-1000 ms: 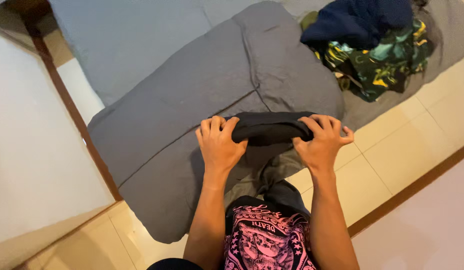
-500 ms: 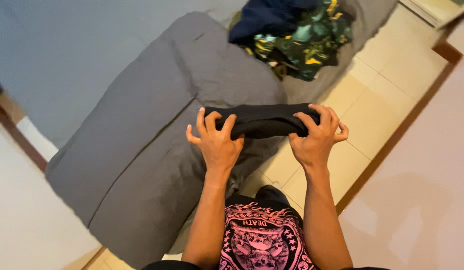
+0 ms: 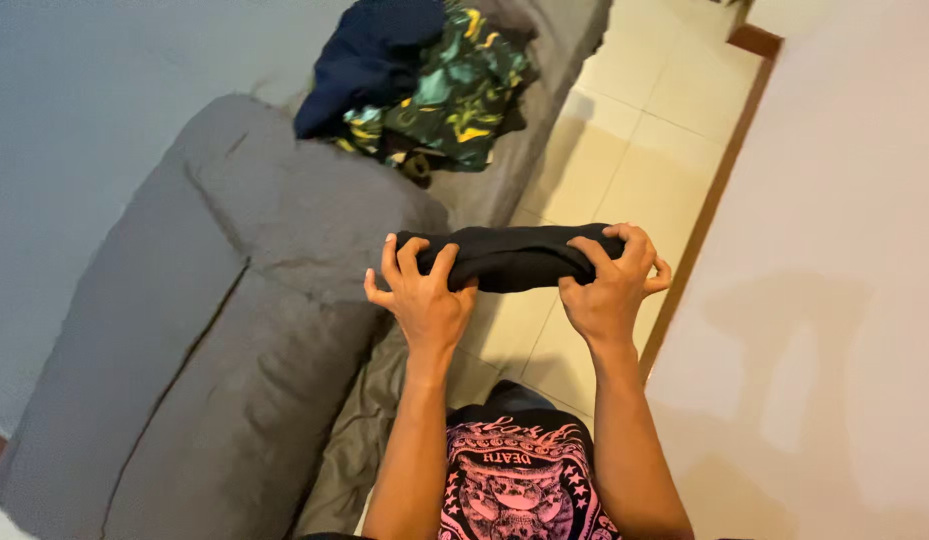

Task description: The person folds a black garment on a bed, smooths the fabric, and places it inside a wardrobe before beginning to unfold a blue garment.

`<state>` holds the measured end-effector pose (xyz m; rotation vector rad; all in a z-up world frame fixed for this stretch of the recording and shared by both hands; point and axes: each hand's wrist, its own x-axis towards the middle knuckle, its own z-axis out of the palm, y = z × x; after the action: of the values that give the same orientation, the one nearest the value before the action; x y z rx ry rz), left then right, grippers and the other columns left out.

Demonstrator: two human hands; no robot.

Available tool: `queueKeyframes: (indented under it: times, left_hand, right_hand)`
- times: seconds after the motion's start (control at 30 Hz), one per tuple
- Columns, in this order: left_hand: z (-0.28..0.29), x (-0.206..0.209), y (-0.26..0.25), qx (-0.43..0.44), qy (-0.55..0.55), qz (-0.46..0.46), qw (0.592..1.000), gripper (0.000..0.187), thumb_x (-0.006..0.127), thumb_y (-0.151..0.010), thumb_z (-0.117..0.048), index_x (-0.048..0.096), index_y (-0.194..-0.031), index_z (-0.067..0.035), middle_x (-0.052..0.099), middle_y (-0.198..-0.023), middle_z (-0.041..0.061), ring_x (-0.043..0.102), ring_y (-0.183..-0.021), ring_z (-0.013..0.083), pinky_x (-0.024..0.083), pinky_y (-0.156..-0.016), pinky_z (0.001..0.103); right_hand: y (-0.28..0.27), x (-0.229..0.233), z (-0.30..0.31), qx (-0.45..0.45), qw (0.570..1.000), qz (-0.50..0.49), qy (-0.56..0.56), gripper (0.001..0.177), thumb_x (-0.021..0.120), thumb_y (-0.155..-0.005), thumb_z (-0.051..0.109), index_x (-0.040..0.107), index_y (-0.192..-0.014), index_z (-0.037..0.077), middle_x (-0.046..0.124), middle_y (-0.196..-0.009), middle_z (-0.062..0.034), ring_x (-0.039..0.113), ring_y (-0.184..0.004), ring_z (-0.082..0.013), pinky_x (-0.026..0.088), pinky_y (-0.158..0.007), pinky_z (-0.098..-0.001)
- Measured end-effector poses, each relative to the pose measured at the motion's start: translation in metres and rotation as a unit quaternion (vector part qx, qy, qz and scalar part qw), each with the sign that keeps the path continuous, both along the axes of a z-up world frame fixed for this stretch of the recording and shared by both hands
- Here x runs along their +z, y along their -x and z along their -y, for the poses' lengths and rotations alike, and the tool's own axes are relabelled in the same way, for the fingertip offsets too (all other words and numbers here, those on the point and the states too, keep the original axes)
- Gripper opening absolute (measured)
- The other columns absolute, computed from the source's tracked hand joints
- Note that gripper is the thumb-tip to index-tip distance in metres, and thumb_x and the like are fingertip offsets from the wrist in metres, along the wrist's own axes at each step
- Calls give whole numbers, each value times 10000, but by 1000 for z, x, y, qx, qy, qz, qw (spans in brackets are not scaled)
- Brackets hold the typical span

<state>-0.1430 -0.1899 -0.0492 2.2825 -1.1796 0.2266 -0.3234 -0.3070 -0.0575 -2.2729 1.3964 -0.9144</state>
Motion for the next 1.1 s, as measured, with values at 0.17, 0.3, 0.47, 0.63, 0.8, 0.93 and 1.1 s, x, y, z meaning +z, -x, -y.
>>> queueKeyframes:
  times: [0.17, 0.3, 0.47, 0.63, 0.8, 0.93, 1.1]
  left_hand:
    - [36, -6, 30, -35, -4, -6, 999, 496, 880, -622, -296, 736, -1094, -242, 555, -1258, 58, 379, -1424, 377, 192, -1082, 730]
    - [68, -8, 45, -73, -6, -8, 997, 497, 873, -615, -289, 735, -1090, -238, 555, -1251, 65, 377, -1420, 381, 195, -1084, 728]
    - [110, -19, 62, -115, -6, -20, 993, 474, 869, -628, -285, 738, -1082, -250, 562, -1247, 58, 384, -1425, 372, 189, -1089, 726]
    - [159, -31, 72, -162, -10, -23, 986, 456, 842, -659, -251, 740, -1104, -232, 555, -1263, 77, 377, -1436, 380, 179, -1098, 729]
    - [212, -38, 73, -205, -23, -43, 978, 453, 830, -654, -260, 746, -1097, -213, 576, -1261, 31, 368, -1439, 392, 166, -1091, 738]
    - [254, -47, 71, -239, -26, -28, 970, 452, 827, -650, -258, 749, -1094, -220, 594, -1262, 13, 364, -1432, 389, 170, -1086, 741]
    - [309, -48, 63, -262, -34, -32, 964, 465, 824, -651, -256, 753, -1110, -219, 604, -1252, 7, 365, -1437, 384, 174, -1086, 742]
  right_hand:
    - [36, -4, 20, -51, 999, -9, -12, 399, 808, -607, 125, 766, -994, 217, 477, -1291, -62, 423, -1349, -284, 180, -1122, -537]
    - [63, 0, 33, -90, 993, -36, -63, 397, 827, -636, 140, 763, -1016, 237, 472, -1326, -67, 405, -1359, -287, 186, -1149, -529]
    - [80, -13, 58, -143, 987, -22, -70, 406, 813, -607, 102, 765, -992, 222, 467, -1331, -75, 387, -1376, -295, 157, -1128, -545]
    - [97, -26, 88, -187, 981, -25, -47, 404, 811, -641, 93, 769, -1020, 228, 468, -1349, -75, 388, -1372, -271, 175, -1120, -536]
    - [100, -28, 127, -225, 972, -31, -66, 422, 814, -620, 102, 763, -1023, 216, 487, -1344, -61, 370, -1396, -285, 165, -1106, -552]
    - [101, -39, 157, -243, 968, -43, -54, 404, 803, -621, 85, 768, -1001, 216, 509, -1334, -24, 356, -1431, -298, 159, -1121, -555]
    - [95, -40, 200, -260, 964, -44, -44, 399, 790, -626, 88, 767, -1006, 207, 520, -1339, -13, 352, -1424, -314, 149, -1107, -564]
